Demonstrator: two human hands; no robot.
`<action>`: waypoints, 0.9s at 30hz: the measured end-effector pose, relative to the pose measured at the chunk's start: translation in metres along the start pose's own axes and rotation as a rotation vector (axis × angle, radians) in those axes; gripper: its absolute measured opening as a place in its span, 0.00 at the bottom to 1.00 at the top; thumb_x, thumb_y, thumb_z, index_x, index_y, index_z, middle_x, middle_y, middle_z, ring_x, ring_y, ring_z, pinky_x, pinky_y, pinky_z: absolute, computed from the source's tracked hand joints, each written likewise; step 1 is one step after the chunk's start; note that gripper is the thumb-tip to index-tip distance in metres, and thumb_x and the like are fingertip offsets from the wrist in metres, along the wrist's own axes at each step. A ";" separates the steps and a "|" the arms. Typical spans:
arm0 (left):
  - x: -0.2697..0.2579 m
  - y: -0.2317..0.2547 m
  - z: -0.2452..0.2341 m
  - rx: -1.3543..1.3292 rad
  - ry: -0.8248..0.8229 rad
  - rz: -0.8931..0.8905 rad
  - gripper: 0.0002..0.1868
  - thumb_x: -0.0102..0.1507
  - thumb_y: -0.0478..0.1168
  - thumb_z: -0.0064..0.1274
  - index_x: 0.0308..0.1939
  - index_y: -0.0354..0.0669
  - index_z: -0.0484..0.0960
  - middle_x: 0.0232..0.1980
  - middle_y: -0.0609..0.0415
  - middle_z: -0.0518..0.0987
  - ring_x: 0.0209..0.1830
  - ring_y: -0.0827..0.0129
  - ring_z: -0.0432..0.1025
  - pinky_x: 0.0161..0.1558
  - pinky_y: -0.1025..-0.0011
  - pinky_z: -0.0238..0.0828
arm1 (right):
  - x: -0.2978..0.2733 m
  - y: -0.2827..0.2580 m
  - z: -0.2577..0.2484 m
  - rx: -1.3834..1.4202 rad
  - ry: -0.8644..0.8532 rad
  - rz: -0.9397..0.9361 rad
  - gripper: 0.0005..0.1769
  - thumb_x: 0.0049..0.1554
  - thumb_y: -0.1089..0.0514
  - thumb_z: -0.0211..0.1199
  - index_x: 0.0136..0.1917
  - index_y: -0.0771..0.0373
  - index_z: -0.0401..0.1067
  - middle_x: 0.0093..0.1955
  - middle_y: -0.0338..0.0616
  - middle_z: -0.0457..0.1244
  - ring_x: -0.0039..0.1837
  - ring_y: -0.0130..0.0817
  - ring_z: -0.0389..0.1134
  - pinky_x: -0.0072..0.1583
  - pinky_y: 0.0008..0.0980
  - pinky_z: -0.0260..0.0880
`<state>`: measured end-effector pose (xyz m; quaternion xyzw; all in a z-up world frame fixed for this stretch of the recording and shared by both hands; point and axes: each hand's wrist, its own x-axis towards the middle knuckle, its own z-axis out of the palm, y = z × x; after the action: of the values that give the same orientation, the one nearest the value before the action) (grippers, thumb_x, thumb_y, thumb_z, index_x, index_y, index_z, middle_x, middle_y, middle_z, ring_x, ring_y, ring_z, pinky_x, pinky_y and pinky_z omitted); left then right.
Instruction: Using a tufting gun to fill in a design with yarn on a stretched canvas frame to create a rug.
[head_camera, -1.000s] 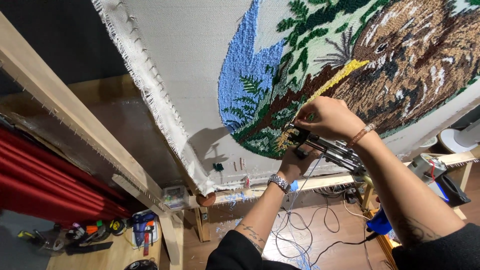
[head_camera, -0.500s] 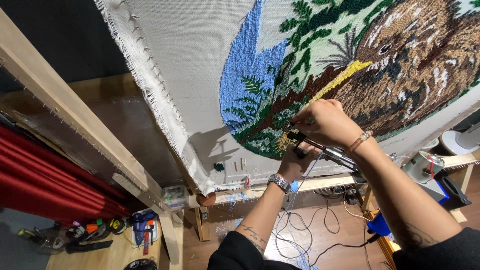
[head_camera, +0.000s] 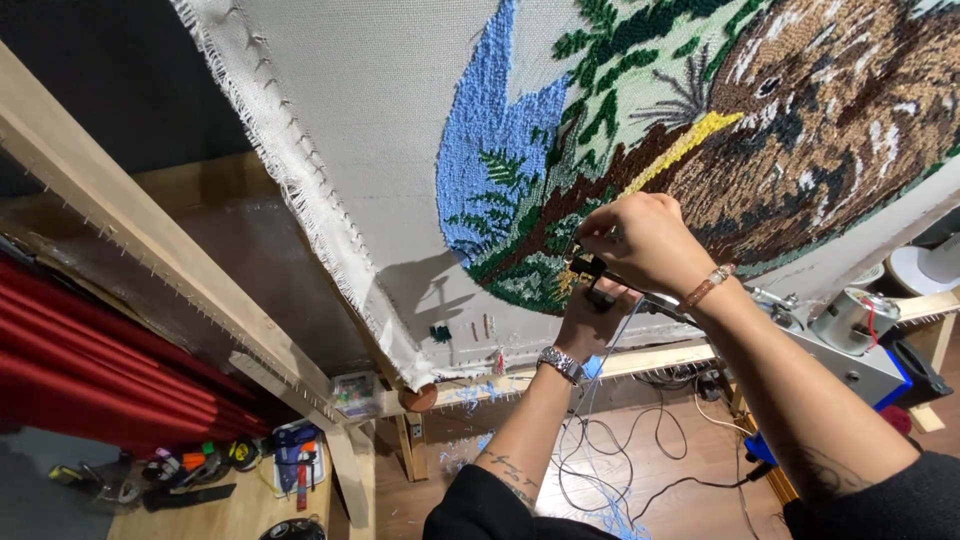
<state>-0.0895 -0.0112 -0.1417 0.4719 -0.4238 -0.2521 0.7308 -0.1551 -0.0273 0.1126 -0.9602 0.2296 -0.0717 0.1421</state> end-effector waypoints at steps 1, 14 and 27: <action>-0.001 0.003 0.000 0.014 0.010 -0.018 0.12 0.66 0.43 0.62 0.50 0.43 0.88 0.40 0.49 0.86 0.40 0.75 0.77 0.46 0.71 0.74 | 0.000 -0.002 0.000 0.007 0.001 0.005 0.11 0.62 0.51 0.64 0.56 0.48 0.83 0.47 0.37 0.74 0.61 0.41 0.71 0.76 0.59 0.46; 0.005 -0.017 -0.002 0.065 0.072 -0.094 0.11 0.64 0.49 0.63 0.42 0.49 0.88 0.33 0.59 0.83 0.37 0.81 0.75 0.45 0.78 0.70 | -0.015 -0.005 -0.020 0.022 0.007 0.000 0.19 0.61 0.46 0.63 0.64 0.49 0.78 0.63 0.41 0.71 0.76 0.48 0.58 0.78 0.63 0.38; 0.034 -0.045 -0.067 -0.365 0.079 -0.063 0.08 0.65 0.30 0.59 0.39 0.48 0.76 0.39 0.53 0.81 0.43 0.63 0.79 0.50 0.65 0.78 | -0.136 0.112 -0.094 0.261 0.477 0.095 0.30 0.67 0.49 0.55 0.74 0.71 0.69 0.70 0.62 0.65 0.69 0.54 0.66 0.69 0.55 0.64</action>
<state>-0.0133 -0.0241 -0.1824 0.3542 -0.3272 -0.3287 0.8120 -0.3414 -0.0826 0.1574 -0.8779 0.2903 -0.3179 0.2097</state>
